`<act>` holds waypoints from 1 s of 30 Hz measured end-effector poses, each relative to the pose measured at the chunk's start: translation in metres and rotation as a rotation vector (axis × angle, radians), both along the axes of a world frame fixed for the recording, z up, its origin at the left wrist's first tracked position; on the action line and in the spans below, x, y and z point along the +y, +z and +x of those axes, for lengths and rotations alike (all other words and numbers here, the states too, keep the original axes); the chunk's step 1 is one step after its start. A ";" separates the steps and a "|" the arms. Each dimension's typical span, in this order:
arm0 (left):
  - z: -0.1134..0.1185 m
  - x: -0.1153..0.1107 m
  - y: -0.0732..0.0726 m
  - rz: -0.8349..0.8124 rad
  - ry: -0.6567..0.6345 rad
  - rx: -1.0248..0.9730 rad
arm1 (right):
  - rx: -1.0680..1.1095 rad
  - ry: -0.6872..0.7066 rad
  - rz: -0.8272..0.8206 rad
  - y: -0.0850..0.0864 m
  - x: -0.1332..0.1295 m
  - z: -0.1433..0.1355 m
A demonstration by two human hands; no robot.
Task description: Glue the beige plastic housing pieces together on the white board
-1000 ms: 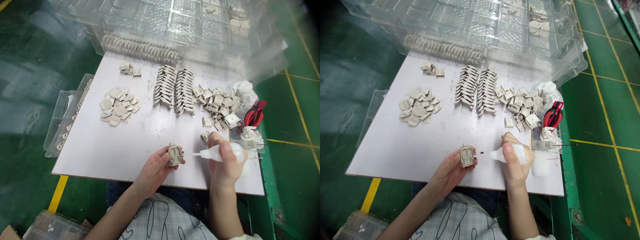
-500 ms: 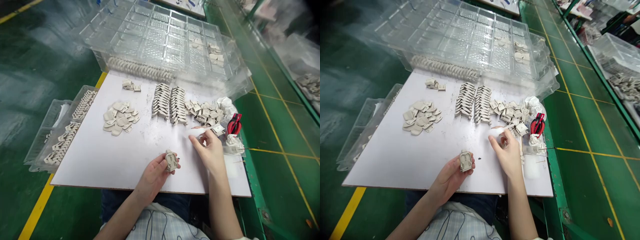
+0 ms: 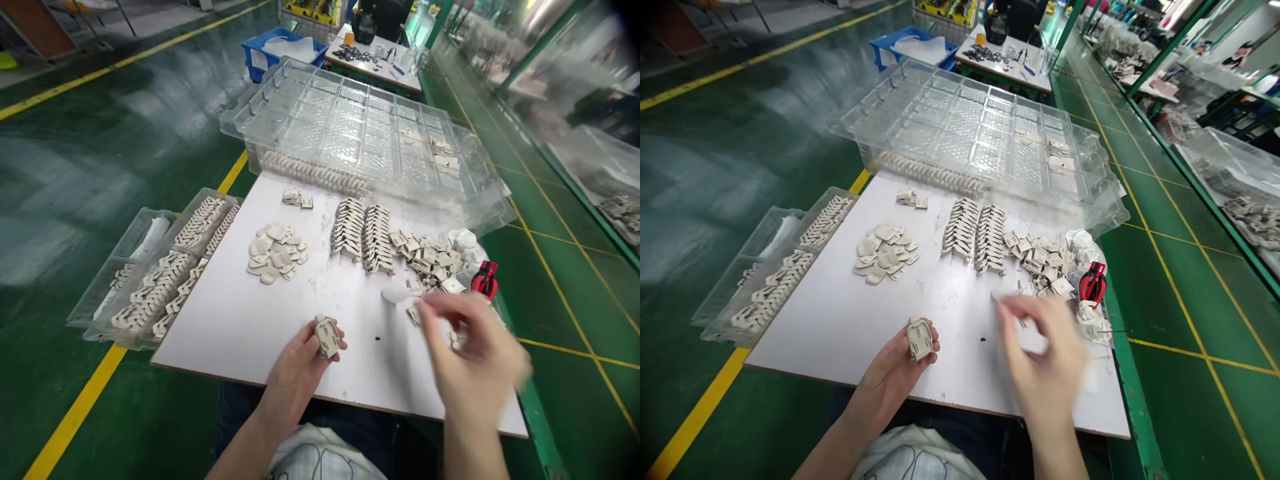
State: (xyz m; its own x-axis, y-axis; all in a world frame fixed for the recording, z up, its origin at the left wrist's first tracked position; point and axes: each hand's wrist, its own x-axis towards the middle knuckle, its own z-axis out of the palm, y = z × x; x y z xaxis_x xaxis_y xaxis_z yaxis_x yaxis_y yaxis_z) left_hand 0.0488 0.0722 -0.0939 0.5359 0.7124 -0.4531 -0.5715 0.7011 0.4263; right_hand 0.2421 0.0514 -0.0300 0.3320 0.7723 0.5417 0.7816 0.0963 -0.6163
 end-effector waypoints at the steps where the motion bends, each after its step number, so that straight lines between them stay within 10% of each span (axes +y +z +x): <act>1: -0.003 0.002 -0.001 -0.004 0.025 -0.005 | -0.105 0.118 -0.057 -0.002 0.015 -0.007; 10: -0.008 0.006 -0.008 -0.093 0.062 -0.117 | -0.453 0.053 -0.418 -0.045 0.119 -0.022; 15: -0.011 0.006 -0.007 -0.056 0.045 -0.094 | -0.357 0.096 -0.196 -0.006 0.070 -0.020; 18: -0.011 0.008 -0.007 -0.048 0.020 -0.080 | -0.200 -0.227 0.174 0.015 0.019 0.003; 24: -0.007 0.010 -0.008 -0.045 0.008 -0.045 | -0.336 -0.176 -0.330 -0.021 -0.042 0.050; 30: -0.019 -0.004 -0.007 -0.014 0.009 -0.049 | -0.188 0.104 -0.284 -0.033 -0.015 -0.006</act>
State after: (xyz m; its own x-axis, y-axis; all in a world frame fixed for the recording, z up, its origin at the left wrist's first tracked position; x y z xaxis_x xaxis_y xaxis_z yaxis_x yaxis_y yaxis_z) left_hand 0.0301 0.0685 -0.1008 0.5512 0.7110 -0.4366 -0.5977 0.7016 0.3879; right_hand 0.2360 0.0368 -0.0629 0.1588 0.9252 0.3446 0.8789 0.0265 -0.4763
